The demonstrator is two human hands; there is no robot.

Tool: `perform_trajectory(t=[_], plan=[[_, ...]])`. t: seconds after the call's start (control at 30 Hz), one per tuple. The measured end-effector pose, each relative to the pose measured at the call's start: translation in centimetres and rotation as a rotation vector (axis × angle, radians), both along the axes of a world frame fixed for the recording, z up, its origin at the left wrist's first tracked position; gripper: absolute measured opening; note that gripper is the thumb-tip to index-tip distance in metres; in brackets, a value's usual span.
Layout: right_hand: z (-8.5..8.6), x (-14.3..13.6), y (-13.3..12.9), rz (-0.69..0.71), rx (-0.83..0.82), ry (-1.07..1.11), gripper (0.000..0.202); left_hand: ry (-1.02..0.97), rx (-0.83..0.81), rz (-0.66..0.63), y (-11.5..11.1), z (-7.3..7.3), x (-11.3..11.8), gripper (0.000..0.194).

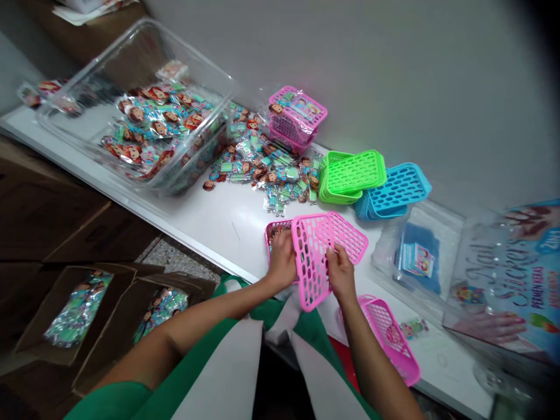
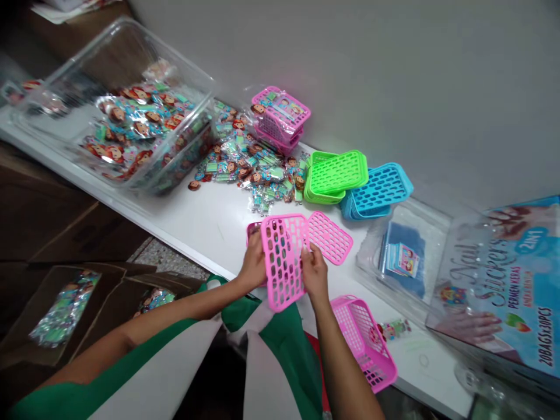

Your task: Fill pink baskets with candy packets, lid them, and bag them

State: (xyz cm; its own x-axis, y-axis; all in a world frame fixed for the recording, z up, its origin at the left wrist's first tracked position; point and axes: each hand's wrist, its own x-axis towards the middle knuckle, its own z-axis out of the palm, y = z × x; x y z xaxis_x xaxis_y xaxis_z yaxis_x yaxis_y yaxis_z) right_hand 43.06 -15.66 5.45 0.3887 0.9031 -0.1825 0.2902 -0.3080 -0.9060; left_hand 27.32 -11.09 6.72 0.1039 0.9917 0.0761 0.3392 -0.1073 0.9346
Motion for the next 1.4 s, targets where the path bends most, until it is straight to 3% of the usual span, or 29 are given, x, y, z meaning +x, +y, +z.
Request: perform_trajectory(t=[0.1,0.2,0.37,0.5,0.6,0.8,1.03,1.27,1.4], plan=[[-2.5,0.9,0.7,0.017,-0.036,-0.192,0.049,0.011,-0.072,0.178,0.6,-2.0,-2.9,0.044],[-3.9,-0.3,1.4,0.087,-0.044,-0.386,0.049,0.075,-0.233,0.196,1.1,-4.3,-4.1,0.056],[-4.6,-2.3,2.1,0.083,-0.108,-0.619,0.046,0.060,-0.271,0.200,1.4,-7.5,-2.5,0.064],[-5.1,-2.6,2.3,0.164,-0.060,-0.550,0.048,-0.045,-0.273,0.274,1.3,-9.0,-1.8,0.060],[-5.5,-2.6,2.2,0.255,-0.119,-0.480,0.055,-0.049,-0.233,0.301,1.2,-9.4,-1.9,0.057],[-5.9,-2.2,2.5,0.408,-0.153,-0.562,0.058,0.091,-0.105,0.294,1.0,-9.5,-1.9,0.055],[-5.8,-2.0,3.5,0.435,-0.185,-0.545,0.055,-0.050,-0.172,0.334,0.5,-10.0,-2.1,0.055],[-5.5,-2.5,2.9,0.388,-0.181,-0.533,0.057,0.117,-0.070,0.201,0.5,-9.9,-2.3,0.056],[-5.3,-2.3,2.5,0.345,-0.189,-0.499,0.058,0.117,-0.074,0.160,0.7,-9.6,-2.1,0.055]])
